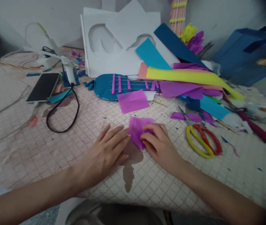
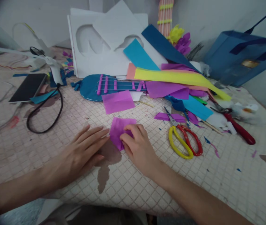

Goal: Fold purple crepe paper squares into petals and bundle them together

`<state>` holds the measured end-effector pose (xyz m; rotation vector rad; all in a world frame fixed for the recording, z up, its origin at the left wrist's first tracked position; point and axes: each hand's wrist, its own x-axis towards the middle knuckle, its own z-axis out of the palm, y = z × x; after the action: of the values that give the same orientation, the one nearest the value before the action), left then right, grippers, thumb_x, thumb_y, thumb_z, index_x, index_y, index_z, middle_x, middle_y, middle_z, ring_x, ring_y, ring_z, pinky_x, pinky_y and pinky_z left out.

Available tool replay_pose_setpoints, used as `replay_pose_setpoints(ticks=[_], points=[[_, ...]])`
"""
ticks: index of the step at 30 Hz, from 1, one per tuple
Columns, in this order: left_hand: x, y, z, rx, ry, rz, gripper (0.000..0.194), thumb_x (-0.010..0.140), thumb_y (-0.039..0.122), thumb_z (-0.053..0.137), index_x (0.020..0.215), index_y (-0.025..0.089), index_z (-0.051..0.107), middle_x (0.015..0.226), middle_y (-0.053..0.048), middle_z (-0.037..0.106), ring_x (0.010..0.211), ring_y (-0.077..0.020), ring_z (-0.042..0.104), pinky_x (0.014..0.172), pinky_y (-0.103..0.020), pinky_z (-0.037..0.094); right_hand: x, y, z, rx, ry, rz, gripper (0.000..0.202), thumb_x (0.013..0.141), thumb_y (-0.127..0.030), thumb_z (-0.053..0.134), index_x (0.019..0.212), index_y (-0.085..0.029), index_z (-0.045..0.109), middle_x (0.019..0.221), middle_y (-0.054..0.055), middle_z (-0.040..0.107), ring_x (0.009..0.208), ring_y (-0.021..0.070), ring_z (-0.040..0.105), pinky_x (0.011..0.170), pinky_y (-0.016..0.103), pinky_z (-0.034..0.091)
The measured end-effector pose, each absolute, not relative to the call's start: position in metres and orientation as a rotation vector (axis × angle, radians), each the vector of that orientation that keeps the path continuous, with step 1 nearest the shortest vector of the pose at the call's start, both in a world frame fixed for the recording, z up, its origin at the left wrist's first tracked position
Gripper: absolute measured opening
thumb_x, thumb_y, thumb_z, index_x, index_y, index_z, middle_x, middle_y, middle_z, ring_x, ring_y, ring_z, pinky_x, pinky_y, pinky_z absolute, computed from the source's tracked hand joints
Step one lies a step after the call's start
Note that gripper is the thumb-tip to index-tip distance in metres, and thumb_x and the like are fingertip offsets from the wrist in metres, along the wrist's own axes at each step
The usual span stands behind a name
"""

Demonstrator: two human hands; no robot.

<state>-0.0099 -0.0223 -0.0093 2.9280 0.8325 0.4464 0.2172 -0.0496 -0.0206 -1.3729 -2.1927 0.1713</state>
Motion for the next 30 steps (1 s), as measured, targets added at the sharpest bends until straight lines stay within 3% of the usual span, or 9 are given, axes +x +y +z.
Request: replay_pose_setpoints(ticks=[4,9,19,22,26,30], points=[[0.004,-0.024,-0.007,2.892,0.742,0.413,0.044,0.089,0.034,0.055,0.127,0.013,0.051,0.124,-0.011,0.056,0.121,-0.0292,0.045,0.110,-0.051,0.031,0.217,-0.050,-0.020,-1.376,-2.209,0.180,0.017,0.088,-0.010,0.048,0.092,-0.019,0.061,0.113,0.011,0.052,0.108,0.0259,0.045,0.090,0.047,0.045],[0.005,-0.029,-0.014,2.888,0.737,0.338,0.055,0.085,0.046,0.059,0.130,0.016,0.049,0.129,-0.010,0.053,0.124,-0.0315,0.041,0.111,-0.056,0.024,0.217,-0.050,-0.020,-1.376,-2.201,0.175,0.018,0.088,-0.009,0.047,0.093,-0.021,0.061,0.112,0.011,0.052,0.107,0.0259,0.046,0.090,0.048,0.045],[-0.007,-0.041,-0.017,2.894,0.722,0.301,0.056,0.083,0.047,0.061,0.134,0.030,0.046,0.144,-0.011,0.038,0.134,-0.0400,0.029,0.104,-0.066,0.025,0.217,-0.050,-0.020,-1.365,-2.203,0.161,0.018,0.087,-0.009,0.048,0.093,-0.021,0.060,0.112,0.010,0.052,0.107,0.0257,0.046,0.090,0.046,0.045],[-0.008,-0.039,-0.011,2.896,0.673,0.304,0.054,0.083,0.043,0.063,0.133,0.030,0.046,0.143,-0.012,0.040,0.134,-0.0396,0.030,0.104,-0.067,0.025,0.217,-0.050,-0.020,-1.367,-2.213,0.165,0.018,0.087,-0.008,0.048,0.093,-0.021,0.059,0.112,0.010,0.050,0.108,0.0255,0.044,0.092,0.045,0.044],[-0.004,-0.033,-0.001,2.861,0.613,0.472,0.039,0.091,0.030,0.055,0.127,0.018,0.050,0.132,-0.011,0.053,0.130,-0.0304,0.039,0.111,-0.058,0.025,0.218,-0.050,-0.020,-1.372,-2.214,0.192,0.019,0.088,-0.007,0.047,0.094,-0.021,0.058,0.112,0.009,0.051,0.107,0.0250,0.044,0.091,0.045,0.044],[0.005,-0.027,0.000,2.841,0.497,0.515,0.032,0.094,0.020,0.048,0.123,0.011,0.052,0.126,-0.010,0.057,0.122,-0.0233,0.048,0.109,-0.043,0.037,0.218,-0.050,-0.020,-1.364,-2.220,0.185,0.018,0.088,-0.008,0.047,0.096,-0.020,0.058,0.112,0.010,0.051,0.107,0.0252,0.044,0.091,0.045,0.045]])
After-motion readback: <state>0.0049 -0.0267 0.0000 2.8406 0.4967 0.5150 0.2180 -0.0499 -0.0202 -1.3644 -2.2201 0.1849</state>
